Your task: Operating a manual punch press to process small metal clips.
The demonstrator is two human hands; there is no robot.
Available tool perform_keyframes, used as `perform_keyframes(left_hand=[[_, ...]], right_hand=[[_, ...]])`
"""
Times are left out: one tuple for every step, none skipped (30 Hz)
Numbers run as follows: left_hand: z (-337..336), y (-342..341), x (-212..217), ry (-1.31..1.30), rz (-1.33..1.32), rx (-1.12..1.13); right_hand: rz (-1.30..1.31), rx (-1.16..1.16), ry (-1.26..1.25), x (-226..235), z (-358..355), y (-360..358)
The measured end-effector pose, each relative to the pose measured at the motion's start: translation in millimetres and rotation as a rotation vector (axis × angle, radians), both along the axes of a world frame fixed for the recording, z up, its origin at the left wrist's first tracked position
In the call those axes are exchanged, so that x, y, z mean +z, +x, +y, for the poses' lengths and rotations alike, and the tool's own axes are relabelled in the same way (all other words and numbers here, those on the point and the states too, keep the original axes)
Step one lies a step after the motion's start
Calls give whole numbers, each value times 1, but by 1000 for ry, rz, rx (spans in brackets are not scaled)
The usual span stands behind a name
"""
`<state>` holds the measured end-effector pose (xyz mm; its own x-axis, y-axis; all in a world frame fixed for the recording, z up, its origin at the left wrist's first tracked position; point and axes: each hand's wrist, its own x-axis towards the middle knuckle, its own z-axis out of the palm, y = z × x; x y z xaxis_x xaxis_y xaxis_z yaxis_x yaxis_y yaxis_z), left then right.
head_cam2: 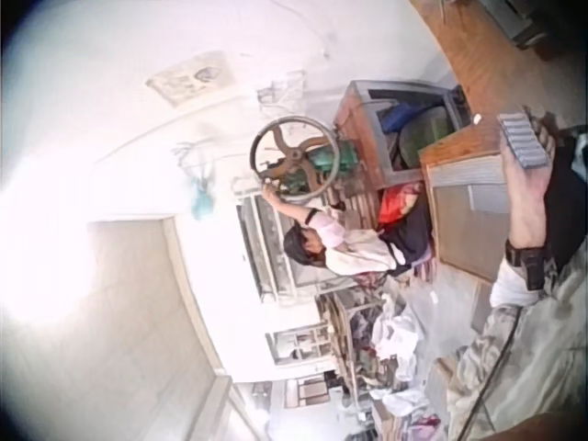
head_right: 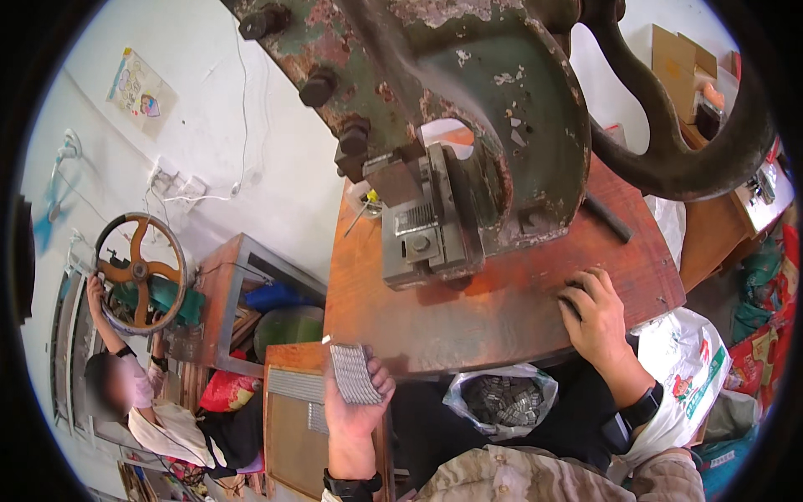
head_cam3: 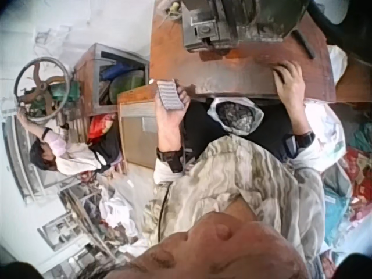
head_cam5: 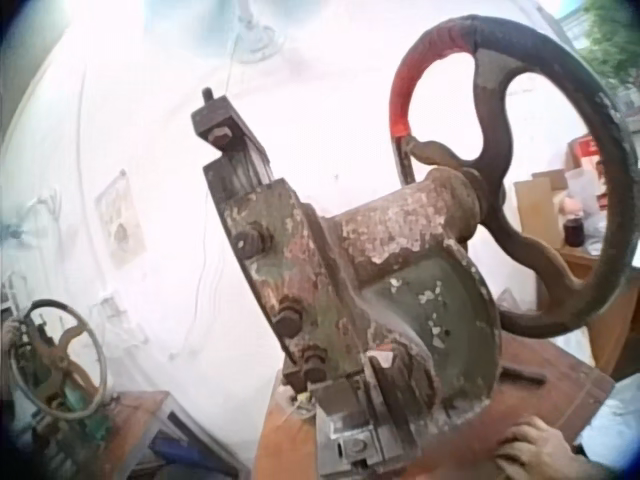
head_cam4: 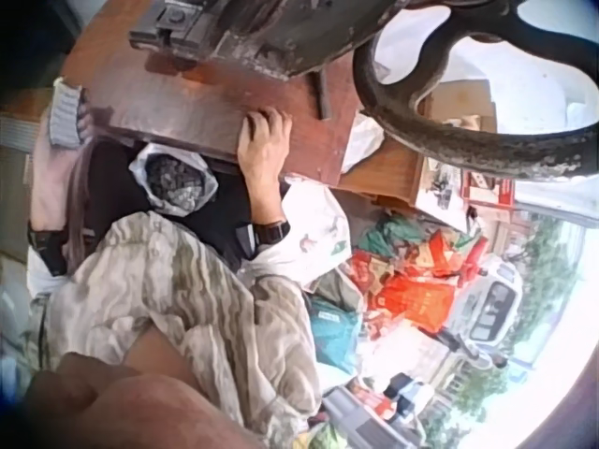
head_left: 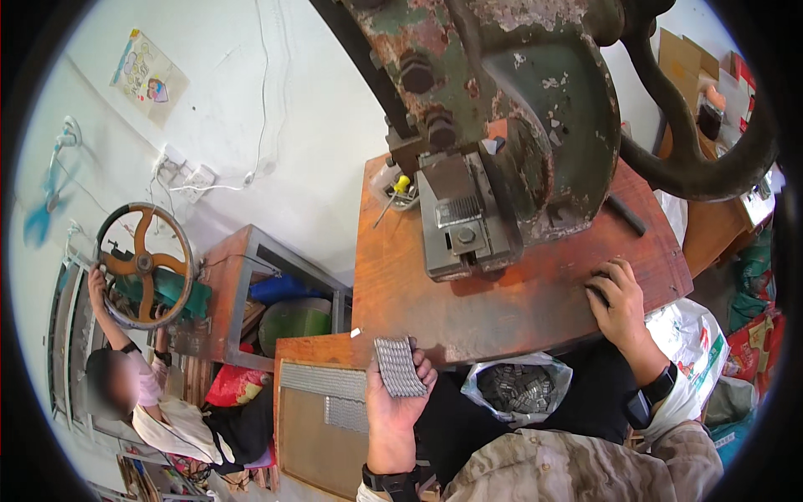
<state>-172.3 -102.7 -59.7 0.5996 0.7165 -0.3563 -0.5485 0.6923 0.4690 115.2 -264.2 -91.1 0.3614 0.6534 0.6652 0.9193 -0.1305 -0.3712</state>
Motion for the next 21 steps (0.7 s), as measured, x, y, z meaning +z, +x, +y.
perform_keyframes(left_hand=[[-5,-3,-7,-34,3,-26],[-8,-4,-14,-70,6,-53],[-13,-6,-20,-88,10,-52],[-17,-7,-27,-99,24,-97],[-19,-8,-35,-111,36,-145],[-23,-16,-48,-128,-46,-211],[-29,-21,-64,-145,-45,-202],[-38,-23,-80,-121,77,-260],[-44,-27,-99,-91,198,-309],[-52,-23,-126,-16,364,-345],[-58,-19,-156,59,533,-375],[-55,-22,-188,506,978,-472],[-48,-30,-210,964,1421,-547],[-43,-37,-220,1235,1487,-133],[-28,-53,-199,1288,1557,-41],[-9,-87,-200,1309,1551,182],[9,-121,-190,1165,1774,251],[27,-161,-190,1099,2032,480],[50,-205,-196,872,2215,383],[66,-238,-205,805,2266,342],[74,-260,-211,736,2312,295]], right_hand=[[-8,-10,5,-2,0,1],[-3,-19,-4,-3,-1,2],[2,-17,-22,-4,-2,3],[-15,-29,-16,-5,-1,4],[-33,-44,-11,-5,-1,5],[-41,-53,-17,-3,0,4],[-38,-44,-34,-2,1,3],[18,-12,-30,-2,2,2],[76,30,-19,-2,7,-2],[108,37,-1,-5,8,-3],[111,57,0,-5,8,-4],[92,20,-17,-6,6,-4],[73,-11,-29,-6,5,-3],[38,-33,-43,-8,1,1],[8,-56,-58,-13,-4,4],[-7,-35,-52,-12,-4,3],[-4,-44,-60,-11,-7,3],[3,-43,-60,-12,-5,2],[10,-45,-63,-13,-3,0],[14,-27,-60,-13,-1,-2],[39,-42,-85,-14,2,-4]])
